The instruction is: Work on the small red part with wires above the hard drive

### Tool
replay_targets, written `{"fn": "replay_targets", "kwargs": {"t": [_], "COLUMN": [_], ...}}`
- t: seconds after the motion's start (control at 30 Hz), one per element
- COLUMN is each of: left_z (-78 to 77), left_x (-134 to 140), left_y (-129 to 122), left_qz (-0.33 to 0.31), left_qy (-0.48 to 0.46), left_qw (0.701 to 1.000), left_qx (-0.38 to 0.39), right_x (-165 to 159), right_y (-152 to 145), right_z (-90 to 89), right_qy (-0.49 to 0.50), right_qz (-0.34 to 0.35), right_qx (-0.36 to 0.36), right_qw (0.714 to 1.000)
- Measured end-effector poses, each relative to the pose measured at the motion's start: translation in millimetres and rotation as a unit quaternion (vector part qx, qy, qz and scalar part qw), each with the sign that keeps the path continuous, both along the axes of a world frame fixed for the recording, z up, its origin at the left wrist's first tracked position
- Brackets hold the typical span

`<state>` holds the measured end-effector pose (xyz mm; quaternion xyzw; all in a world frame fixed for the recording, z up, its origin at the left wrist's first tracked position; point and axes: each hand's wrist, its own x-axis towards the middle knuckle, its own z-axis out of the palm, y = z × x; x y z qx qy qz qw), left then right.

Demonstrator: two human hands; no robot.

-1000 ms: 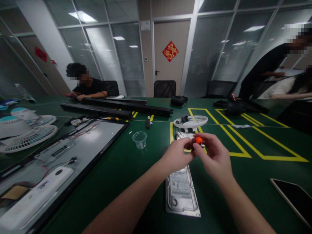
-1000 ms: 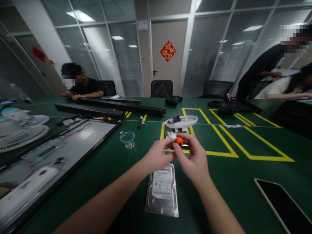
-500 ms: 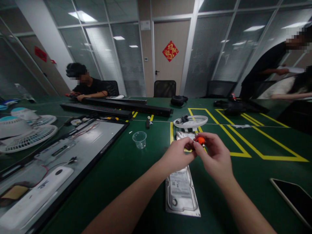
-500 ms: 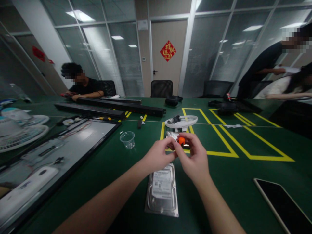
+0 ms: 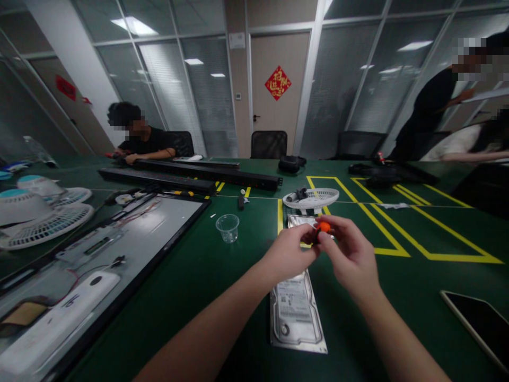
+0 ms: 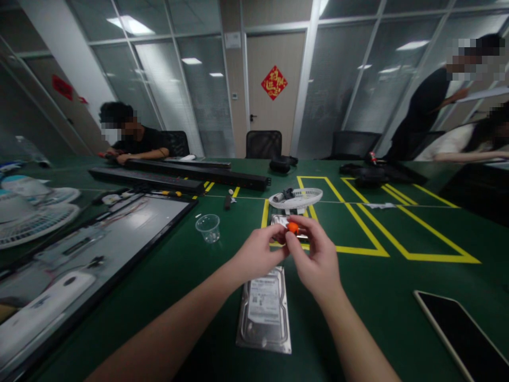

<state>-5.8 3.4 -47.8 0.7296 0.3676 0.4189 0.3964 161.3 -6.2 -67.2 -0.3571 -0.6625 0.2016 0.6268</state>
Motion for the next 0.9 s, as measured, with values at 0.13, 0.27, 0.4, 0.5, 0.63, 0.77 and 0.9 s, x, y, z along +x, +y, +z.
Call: {"fn": "replay_targets", "kwargs": {"t": [0.13,0.27,0.4,0.5,0.63,0.77,0.9], "left_z": [-1.1,-3.4,-2.5,-2.7,-6.1,-7.4,-5.9], "left_x": [0.3,0.8,0.7,1.3,2.5,2.4,1.4], "left_y": [0.5,2.0,1.8,1.6,2.2,2.6,2.7], "left_qz": [-0.002,0.017,0.017,0.003,0.003,0.005,-0.003], "left_qy": [-0.002,-0.001,-0.004,-0.007,-0.018,-0.009,0.007], "left_qw": [1.0,1.0,1.0,1.0,1.0,1.0,1.0], "left_qx": [-0.006,0.006,0.008,0.009,0.007,0.018,0.029], "right_x": [1.2,-1.6,-2.9,-1.4,-0.2,-2.8,-3.6], "right_y": [-2.0,2.3,3.7,0.9,-0.4,2.4,0.6], "right_z": [0.9,-1.6,-2.5,-1.4,-1.5,-2.3,0.1], "right_qy": [-0.006,0.007,0.014,0.001,-0.015,-0.01,-0.008], "right_qz": [0.001,-0.026,-0.037,-0.021,-0.022,-0.039,-0.034], "right_qx": [-0.011,0.004,0.009,0.002,-0.006,0.014,0.022], "right_qw": [1.0,1.0,0.999,1.0,1.0,0.999,0.999]}}
